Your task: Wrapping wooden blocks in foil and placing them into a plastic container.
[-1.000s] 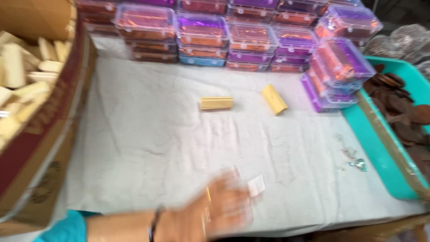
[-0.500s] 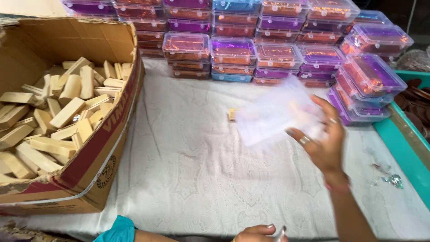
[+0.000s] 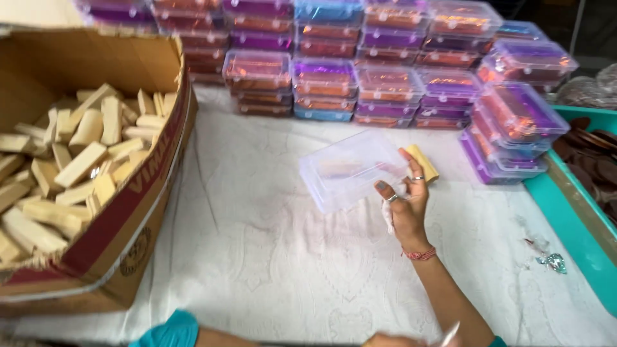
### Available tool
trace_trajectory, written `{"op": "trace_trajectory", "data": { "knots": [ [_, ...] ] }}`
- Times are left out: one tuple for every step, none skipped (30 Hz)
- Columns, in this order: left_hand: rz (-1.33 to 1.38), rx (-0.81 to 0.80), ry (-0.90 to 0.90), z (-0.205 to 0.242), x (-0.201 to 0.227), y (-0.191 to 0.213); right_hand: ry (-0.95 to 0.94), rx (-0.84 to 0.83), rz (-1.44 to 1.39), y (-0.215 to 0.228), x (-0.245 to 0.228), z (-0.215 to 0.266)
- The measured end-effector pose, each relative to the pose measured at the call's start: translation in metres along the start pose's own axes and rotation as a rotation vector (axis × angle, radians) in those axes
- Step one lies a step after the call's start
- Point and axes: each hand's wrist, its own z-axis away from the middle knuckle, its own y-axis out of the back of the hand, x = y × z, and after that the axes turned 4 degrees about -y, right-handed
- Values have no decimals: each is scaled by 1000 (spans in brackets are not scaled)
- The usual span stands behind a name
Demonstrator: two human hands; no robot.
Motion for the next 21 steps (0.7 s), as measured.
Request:
{"op": "trace_trajectory", "data": {
  "knots": [
    [-1, -21, 14, -17, -10, 14, 113, -5, 102, -2, -4, 2],
    [-1, -45, 21, -36, -19, 30, 233, -8, 203, -4, -9, 3],
    [0, -69, 28, -30, -49, 59, 223, -17, 201, -7, -6, 9],
    [8, -100, 13, -53, -70, 71, 415, 44, 526, -7, -5, 12],
    [15, -132, -2, -93, -72, 62, 603, 110, 852, -7, -5, 14],
    [19, -137, -12, -110, -96, 71, 609, 119, 856, -5, -3, 17],
    [53, -38, 161, -128, -120, 80, 825, 28, 1059, -2, 0, 19],
    [85, 60, 335, -146, -144, 90, 1041, -70, 1256, -2, 3, 21],
    [86, 56, 326, -146, -159, 94, 1045, -60, 1261, -3, 14, 22],
    [404, -22, 552, -144, -174, 98, 1050, -141, 1289, -5, 26, 26],
    [722, -101, 776, -142, -190, 102, 1054, -223, 1316, -7, 39, 30],
    [725, -104, 778, -138, -191, 100, 1051, -223, 1319, -15, 26, 31],
    [705, -104, 784, -134, -192, 98, 998, -295, 1218, -23, 13, 31],
    [686, -107, 796, -127, -193, 96, 936, -364, 1114, -32, 0, 35],
    [689, -112, 806, -123, -199, 96, 925, -364, 1116, -25, 8, 34],
    [776, -81, 828, -118, -205, 95, 746, -325, 913, -18, 15, 33],
    [862, -49, 851, -113, -211, 94, 568, -282, 711, -10, 22, 32],
    [869, -55, 851, -112, -209, 92, 565, -279, 718, -12, 20, 30],
    [922, -50, 882, -110, -208, 90, 575, -66, 701, -13, 19, 28],
    [974, -47, 920, -106, -205, 87, 579, 148, 677, -13, 17, 29],
    [981, -54, 926, -104, -202, 81, 572, 153, 685, -14, 32, 33]
  ]
}}
